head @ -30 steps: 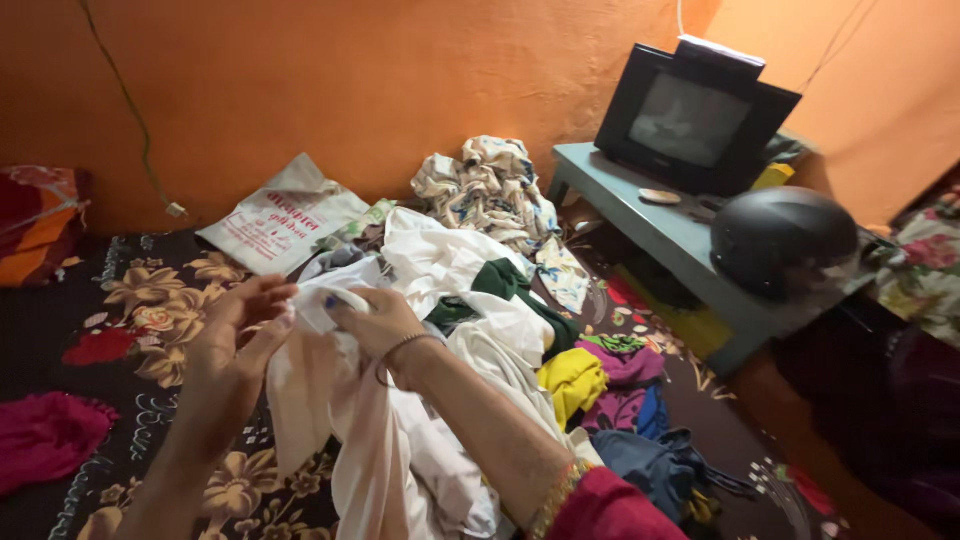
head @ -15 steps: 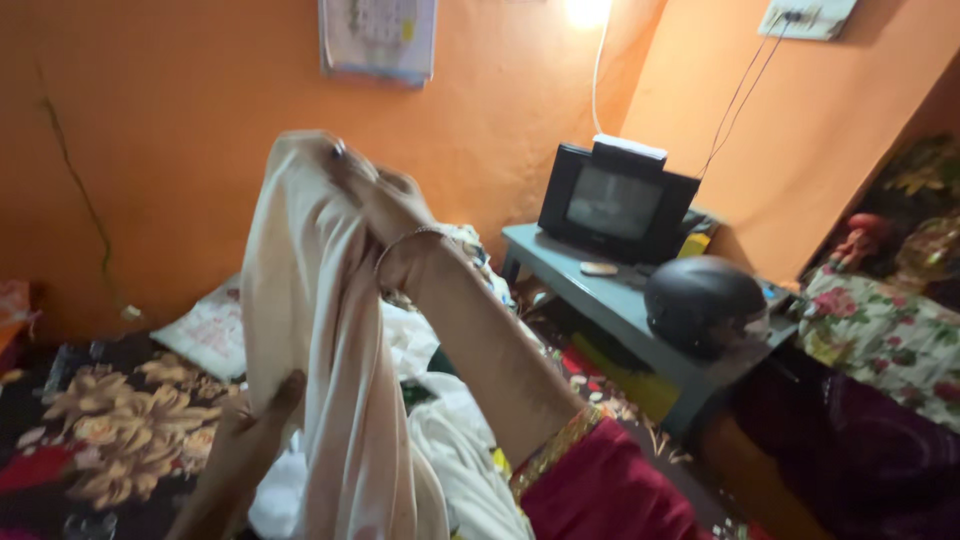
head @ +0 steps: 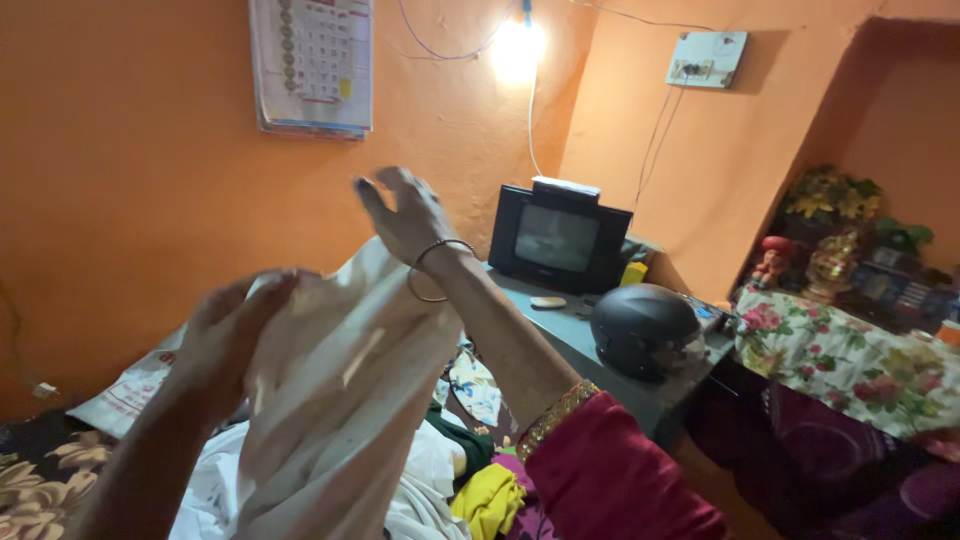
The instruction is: The person picks up shirts from a pile on a bed, unfolds them, and hangs them on wall-mounted hooks. The person handles a dark blue shirt, a black shirt, and two white shirts, placing each on a hook in sequence.
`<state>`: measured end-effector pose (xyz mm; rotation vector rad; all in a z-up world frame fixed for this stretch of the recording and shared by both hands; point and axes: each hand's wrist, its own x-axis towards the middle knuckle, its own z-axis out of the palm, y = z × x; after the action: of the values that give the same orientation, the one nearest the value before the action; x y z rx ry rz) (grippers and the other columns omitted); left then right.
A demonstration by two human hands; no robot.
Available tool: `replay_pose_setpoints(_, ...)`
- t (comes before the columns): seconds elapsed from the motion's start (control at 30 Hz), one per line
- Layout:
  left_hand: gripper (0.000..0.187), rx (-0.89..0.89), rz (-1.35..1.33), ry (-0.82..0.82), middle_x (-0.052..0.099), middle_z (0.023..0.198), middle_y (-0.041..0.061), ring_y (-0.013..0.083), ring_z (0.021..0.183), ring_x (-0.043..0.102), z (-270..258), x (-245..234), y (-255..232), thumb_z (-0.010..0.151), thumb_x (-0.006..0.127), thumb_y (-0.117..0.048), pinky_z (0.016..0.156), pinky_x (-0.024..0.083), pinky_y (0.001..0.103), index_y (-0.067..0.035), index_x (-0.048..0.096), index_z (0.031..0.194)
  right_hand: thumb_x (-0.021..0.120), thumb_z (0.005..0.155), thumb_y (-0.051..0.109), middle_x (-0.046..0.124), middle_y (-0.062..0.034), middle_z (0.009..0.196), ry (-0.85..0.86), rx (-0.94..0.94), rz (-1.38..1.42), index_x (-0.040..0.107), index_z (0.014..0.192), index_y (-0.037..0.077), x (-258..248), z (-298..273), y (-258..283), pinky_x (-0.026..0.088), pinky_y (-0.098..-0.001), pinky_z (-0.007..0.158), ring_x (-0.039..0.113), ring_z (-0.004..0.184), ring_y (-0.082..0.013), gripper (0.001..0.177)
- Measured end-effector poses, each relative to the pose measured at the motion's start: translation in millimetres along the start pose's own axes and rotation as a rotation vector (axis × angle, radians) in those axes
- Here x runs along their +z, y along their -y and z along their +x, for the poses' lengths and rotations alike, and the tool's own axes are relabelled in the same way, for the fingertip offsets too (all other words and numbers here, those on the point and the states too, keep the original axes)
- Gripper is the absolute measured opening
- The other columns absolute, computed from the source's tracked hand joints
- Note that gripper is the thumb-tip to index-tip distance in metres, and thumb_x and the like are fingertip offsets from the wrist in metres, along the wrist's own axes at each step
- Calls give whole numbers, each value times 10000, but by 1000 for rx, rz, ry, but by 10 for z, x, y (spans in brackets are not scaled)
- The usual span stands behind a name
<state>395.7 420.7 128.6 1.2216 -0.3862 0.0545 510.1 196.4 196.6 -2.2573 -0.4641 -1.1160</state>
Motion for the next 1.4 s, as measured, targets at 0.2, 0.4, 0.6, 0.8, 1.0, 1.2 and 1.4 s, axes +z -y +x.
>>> replay_pose_setpoints(0.2, 369, 131, 21, 58, 710, 984, 100, 176, 830, 664, 381, 137, -157, 1009, 597, -290, 712, 557, 333, 31, 688, 1166, 491, 906, 677, 747, -67, 1055, 611, 341, 252, 725, 1212, 158, -409, -442, 682, 507, -363, 906, 681, 984, -189, 646)
replay_pose_setpoints(0.4, 327, 148, -71, 8, 687, 949, 101, 180, 801, 676, 735, 15, -118, 999, 620, -294, 696, 573, 341, -11, 702, 1140, 740, 853, 499, 773, -82, 1090, 571, 300, 454, 731, 1235, 75, -315, -741, 238, 557, -358, 888, 697, 1001, -170, 571)
replay_pose_setpoints(0.6, 373, 274, -42, 12, 680, 997, 73, 158, 828, 661, 1156, 169, -376, 1038, 599, -344, 732, 548, 338, 11, 652, 1139, 604, 1006, 309, 719, -72, 1175, 32, -290, 300, 717, 1320, 95, -676, 1225, -18, 575, -308, 907, 702, 1046, -177, 396)
replay_pose_setpoints(0.8, 333, 274, -138, 111, 680, 962, -13, 69, 803, 657, 1109, 569, -820, 1051, 562, -357, 751, 553, 262, -53, 654, 1150, 607, 972, 409, 612, -97, 910, 296, 12, 201, 743, 1350, 81, -963, 871, -322, 532, -359, 728, 585, 835, -177, 518)
replay_pose_setpoints(1.0, 338, 152, -10, -4, 560, 769, 27, 137, 594, 505, 1031, 337, -327, 1096, 526, -387, 541, 412, 310, -73, 612, 1008, 688, 898, 377, 721, -50, 968, 416, 618, 811, 682, 1208, 37, -1145, -446, -198, 572, -308, 742, 668, 856, -140, 460)
replay_pose_setpoints(1.2, 373, 54, -71, -61, 489, 666, 13, 147, 512, 427, 1070, 209, -60, 1098, 587, -392, 472, 336, 325, -100, 569, 865, 721, 964, 217, 665, 7, 1081, 403, 441, 1087, 670, 1230, 71, -989, -943, -382, 527, -277, 829, 631, 971, -84, 308)
replay_pose_setpoints(1.4, 310, 40, 292, -246, 614, 770, 68, 200, 604, 518, 772, 209, -99, 1040, 694, -359, 574, 370, 386, -75, 668, 919, 717, 1054, 234, 666, -10, 1016, 252, 350, 1457, 645, 1151, 70, -1110, -1107, -241, 538, -318, 804, 654, 917, -127, 203)
